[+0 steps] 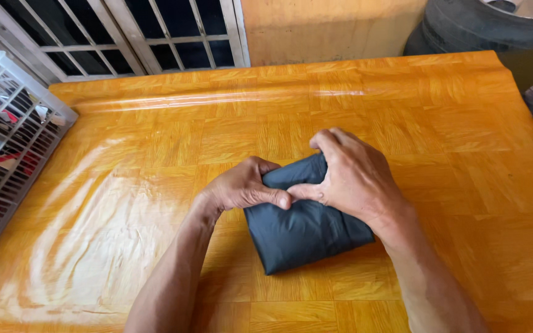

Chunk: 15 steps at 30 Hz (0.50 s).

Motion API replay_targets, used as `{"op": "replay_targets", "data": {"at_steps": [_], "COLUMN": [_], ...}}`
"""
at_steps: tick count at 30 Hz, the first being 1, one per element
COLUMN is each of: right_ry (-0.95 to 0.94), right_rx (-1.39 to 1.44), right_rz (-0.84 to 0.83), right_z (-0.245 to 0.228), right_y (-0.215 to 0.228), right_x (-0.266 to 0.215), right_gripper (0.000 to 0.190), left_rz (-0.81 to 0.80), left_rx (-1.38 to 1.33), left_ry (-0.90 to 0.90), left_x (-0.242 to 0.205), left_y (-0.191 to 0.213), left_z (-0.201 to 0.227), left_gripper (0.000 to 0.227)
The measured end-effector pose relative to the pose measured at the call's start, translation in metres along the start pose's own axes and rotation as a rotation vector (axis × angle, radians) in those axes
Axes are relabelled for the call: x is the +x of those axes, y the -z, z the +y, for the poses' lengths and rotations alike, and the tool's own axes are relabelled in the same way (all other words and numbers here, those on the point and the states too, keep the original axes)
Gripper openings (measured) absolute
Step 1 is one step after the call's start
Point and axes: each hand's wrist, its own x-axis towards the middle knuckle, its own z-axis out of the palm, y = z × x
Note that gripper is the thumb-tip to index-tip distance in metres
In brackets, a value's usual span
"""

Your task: The person folds a black soft-goods item on a wooden-topped table and places it into a small red and white pouch.

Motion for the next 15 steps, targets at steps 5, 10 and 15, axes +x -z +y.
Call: {"op": "replay_targets", "data": {"at_steps": [5, 10, 15], "right_ry": [-0.106, -0.063, -0.065], "right_rx": [0.14, 0.304, 0.802], "right_rz": [0.097, 0.158, 0.574], "right_z": [-0.002, 0.008, 0.061], "right_y": [0.01, 0.014, -0.002], "right_x": [-0.002, -0.003, 0.011], "right_gripper": [0.097, 0.103, 0.064], "left_rz": [0.133, 0.166, 0.591], "left_rx": [-0.107, -0.177, -0.437], "left_ry": [-0.07, -0.107, -0.114], "left_x": [0.003, -0.01, -0.001], "left_y": [-0.009, -0.023, -0.024], "left_z": [0.001, 0.024, 0.026], "left_gripper": [0.041, 0.04, 0.04]}}
